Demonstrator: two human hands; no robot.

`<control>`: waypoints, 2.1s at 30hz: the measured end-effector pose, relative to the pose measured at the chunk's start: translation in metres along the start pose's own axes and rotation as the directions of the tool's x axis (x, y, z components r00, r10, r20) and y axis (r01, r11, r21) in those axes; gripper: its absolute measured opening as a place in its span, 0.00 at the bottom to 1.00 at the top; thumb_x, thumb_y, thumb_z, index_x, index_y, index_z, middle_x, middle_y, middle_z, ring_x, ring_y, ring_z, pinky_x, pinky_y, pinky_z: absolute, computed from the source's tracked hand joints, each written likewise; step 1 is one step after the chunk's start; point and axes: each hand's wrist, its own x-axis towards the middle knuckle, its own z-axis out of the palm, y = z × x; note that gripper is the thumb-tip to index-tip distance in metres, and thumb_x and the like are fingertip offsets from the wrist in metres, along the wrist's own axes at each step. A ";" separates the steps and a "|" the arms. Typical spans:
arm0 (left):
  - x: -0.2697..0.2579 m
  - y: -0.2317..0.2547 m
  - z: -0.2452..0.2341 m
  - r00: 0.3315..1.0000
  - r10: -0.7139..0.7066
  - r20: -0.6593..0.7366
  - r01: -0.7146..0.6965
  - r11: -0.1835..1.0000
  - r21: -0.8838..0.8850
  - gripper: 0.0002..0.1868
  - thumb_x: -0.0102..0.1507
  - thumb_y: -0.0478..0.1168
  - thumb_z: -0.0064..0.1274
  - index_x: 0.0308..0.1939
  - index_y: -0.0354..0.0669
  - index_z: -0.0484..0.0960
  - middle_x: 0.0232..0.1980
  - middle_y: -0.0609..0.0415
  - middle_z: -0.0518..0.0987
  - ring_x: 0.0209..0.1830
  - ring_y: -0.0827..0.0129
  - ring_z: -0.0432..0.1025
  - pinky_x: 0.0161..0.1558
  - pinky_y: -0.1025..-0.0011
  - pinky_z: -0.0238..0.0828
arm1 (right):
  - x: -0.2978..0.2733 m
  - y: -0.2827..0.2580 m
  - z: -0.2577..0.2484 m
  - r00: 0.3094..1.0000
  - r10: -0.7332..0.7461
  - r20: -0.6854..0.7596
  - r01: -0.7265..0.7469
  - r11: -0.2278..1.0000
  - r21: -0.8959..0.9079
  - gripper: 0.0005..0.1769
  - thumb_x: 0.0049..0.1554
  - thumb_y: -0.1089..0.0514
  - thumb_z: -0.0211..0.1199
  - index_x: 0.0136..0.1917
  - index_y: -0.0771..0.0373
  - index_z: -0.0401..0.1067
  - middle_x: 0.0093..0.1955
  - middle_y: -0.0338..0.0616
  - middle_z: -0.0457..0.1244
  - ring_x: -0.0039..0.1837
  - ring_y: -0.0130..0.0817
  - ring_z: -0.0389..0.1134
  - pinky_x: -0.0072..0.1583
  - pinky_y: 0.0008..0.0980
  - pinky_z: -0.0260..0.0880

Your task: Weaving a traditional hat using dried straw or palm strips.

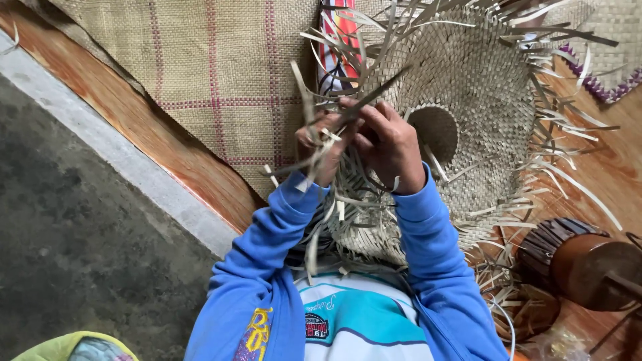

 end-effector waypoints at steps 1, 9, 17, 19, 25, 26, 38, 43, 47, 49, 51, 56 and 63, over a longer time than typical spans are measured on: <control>0.001 -0.001 0.000 0.975 -0.212 0.061 0.221 0.939 -0.265 0.06 0.60 0.36 0.69 0.38 0.44 0.87 0.34 0.51 0.86 0.39 0.69 0.81 0.48 0.72 0.77 | -0.002 0.004 0.001 1.000 0.002 -0.019 -0.001 0.998 0.055 0.26 0.57 0.61 0.73 0.68 0.47 0.75 0.41 0.46 0.59 0.41 0.54 0.68 0.47 0.46 0.71; 0.023 0.019 -0.034 0.882 -0.321 0.344 0.425 0.857 -0.290 0.10 0.65 0.42 0.66 0.49 0.48 0.88 0.45 0.54 0.88 0.48 0.65 0.83 0.56 0.65 0.79 | -0.011 0.015 -0.001 0.998 -0.044 -0.033 0.051 0.958 0.282 0.03 0.63 0.57 0.67 0.50 0.51 0.81 0.41 0.39 0.56 0.38 0.38 0.59 0.47 0.31 0.66; 0.028 0.018 -0.013 0.799 -0.565 0.205 0.592 0.684 -0.426 0.14 0.55 0.43 0.77 0.38 0.41 0.91 0.36 0.46 0.87 0.38 0.66 0.82 0.44 0.64 0.83 | -0.010 0.018 0.003 0.969 -0.196 -0.151 0.221 0.959 0.179 0.12 0.64 0.63 0.66 0.60 0.58 0.82 0.63 0.53 0.64 0.40 0.44 0.70 0.45 0.40 0.71; 0.028 0.014 -0.012 0.799 -0.571 0.190 0.583 0.656 -0.479 0.12 0.56 0.40 0.75 0.39 0.40 0.91 0.36 0.47 0.87 0.37 0.67 0.81 0.42 0.65 0.83 | -0.011 0.026 0.001 0.966 -0.221 -0.130 0.242 0.954 0.175 0.12 0.61 0.65 0.68 0.58 0.59 0.82 0.60 0.52 0.67 0.44 0.47 0.72 0.48 0.41 0.72; 0.035 0.016 -0.022 0.795 -0.509 0.330 0.599 0.572 -0.561 0.13 0.56 0.32 0.73 0.43 0.37 0.89 0.38 0.44 0.87 0.36 0.63 0.83 0.37 0.61 0.87 | -0.012 0.035 0.001 0.956 -0.264 -0.130 0.286 0.937 0.201 0.14 0.58 0.72 0.66 0.54 0.62 0.83 0.53 0.50 0.71 0.48 0.48 0.73 0.51 0.41 0.74; 0.038 0.020 -0.024 0.798 -0.483 0.360 0.601 0.599 -0.529 0.15 0.55 0.31 0.75 0.43 0.38 0.89 0.38 0.44 0.87 0.36 0.64 0.83 0.37 0.62 0.86 | -0.013 0.037 0.003 0.958 -0.239 -0.159 0.275 0.923 0.269 0.14 0.57 0.74 0.64 0.53 0.64 0.83 0.50 0.51 0.71 0.45 0.45 0.72 0.48 0.39 0.75; 0.038 0.005 -0.059 0.551 -0.788 0.274 0.671 0.223 -0.707 0.21 0.57 0.49 0.70 0.52 0.54 0.87 0.36 0.57 0.84 0.22 0.74 0.75 0.23 0.85 0.66 | -0.026 0.034 -0.010 0.902 -0.127 -0.413 0.288 0.889 0.355 0.04 0.60 0.70 0.67 0.48 0.73 0.81 0.43 0.59 0.65 0.40 0.42 0.66 0.40 0.40 0.69; 0.052 0.021 -0.128 0.576 -0.817 -0.019 0.506 0.375 -0.777 0.17 0.58 0.42 0.69 0.50 0.55 0.85 0.36 0.60 0.84 0.25 0.72 0.77 0.32 0.78 0.75 | -0.063 -0.004 -0.071 0.820 -0.291 -0.494 0.513 0.757 0.406 0.02 0.55 0.70 0.66 0.40 0.68 0.74 0.36 0.53 0.62 0.32 0.32 0.59 0.35 0.32 0.65; 0.053 0.027 -0.170 0.794 -0.280 -0.539 0.068 0.923 -0.379 0.15 0.64 0.47 0.61 0.41 0.45 0.72 0.49 0.49 0.76 0.50 0.63 0.74 0.66 0.58 0.71 | -0.061 -0.105 -0.098 0.896 -0.340 -0.287 0.412 0.394 0.822 0.09 0.69 0.55 0.59 0.51 0.60 0.75 0.41 0.44 0.68 0.33 0.27 0.64 0.34 0.28 0.66; 0.050 0.067 -0.179 0.743 0.184 -0.643 -0.141 0.983 0.119 0.23 0.64 0.41 0.59 0.59 0.56 0.65 0.58 0.55 0.71 0.56 0.64 0.67 0.66 0.61 0.67 | -0.058 -0.137 -0.094 0.918 -0.328 -0.224 0.323 0.287 0.902 0.11 0.69 0.57 0.58 0.49 0.64 0.76 0.38 0.47 0.67 0.31 0.30 0.60 0.33 0.32 0.64; 0.034 0.113 -0.188 0.616 0.616 -0.492 -0.287 0.757 0.587 0.39 0.65 0.35 0.56 0.77 0.67 0.58 0.67 0.60 0.66 0.62 0.65 0.61 0.66 0.65 0.64 | -0.055 -0.150 -0.089 0.934 -0.320 -0.157 0.222 0.177 0.959 0.13 0.70 0.60 0.56 0.47 0.67 0.78 0.36 0.49 0.67 0.28 0.34 0.57 0.32 0.35 0.61; -0.008 0.207 -0.169 0.852 0.506 0.132 -0.523 0.812 0.260 0.07 0.67 0.42 0.59 0.48 0.49 0.84 0.56 0.55 0.73 0.55 0.62 0.66 0.59 0.59 0.67 | -0.050 -0.143 -0.077 0.710 -0.649 -0.272 0.131 -0.257 0.957 0.10 0.69 0.67 0.54 0.48 0.66 0.75 0.46 0.57 0.68 0.36 0.45 0.67 0.39 0.40 0.69; 0.015 0.174 -0.088 0.898 0.382 0.217 -0.411 0.905 0.107 0.17 0.63 0.23 0.52 0.56 0.32 0.78 0.54 0.41 0.76 0.55 0.48 0.72 0.61 0.54 0.72 | -0.037 -0.163 -0.070 0.599 -0.730 -0.329 -0.029 -0.430 0.902 0.09 0.68 0.64 0.55 0.48 0.65 0.75 0.48 0.60 0.66 0.39 0.50 0.69 0.42 0.43 0.77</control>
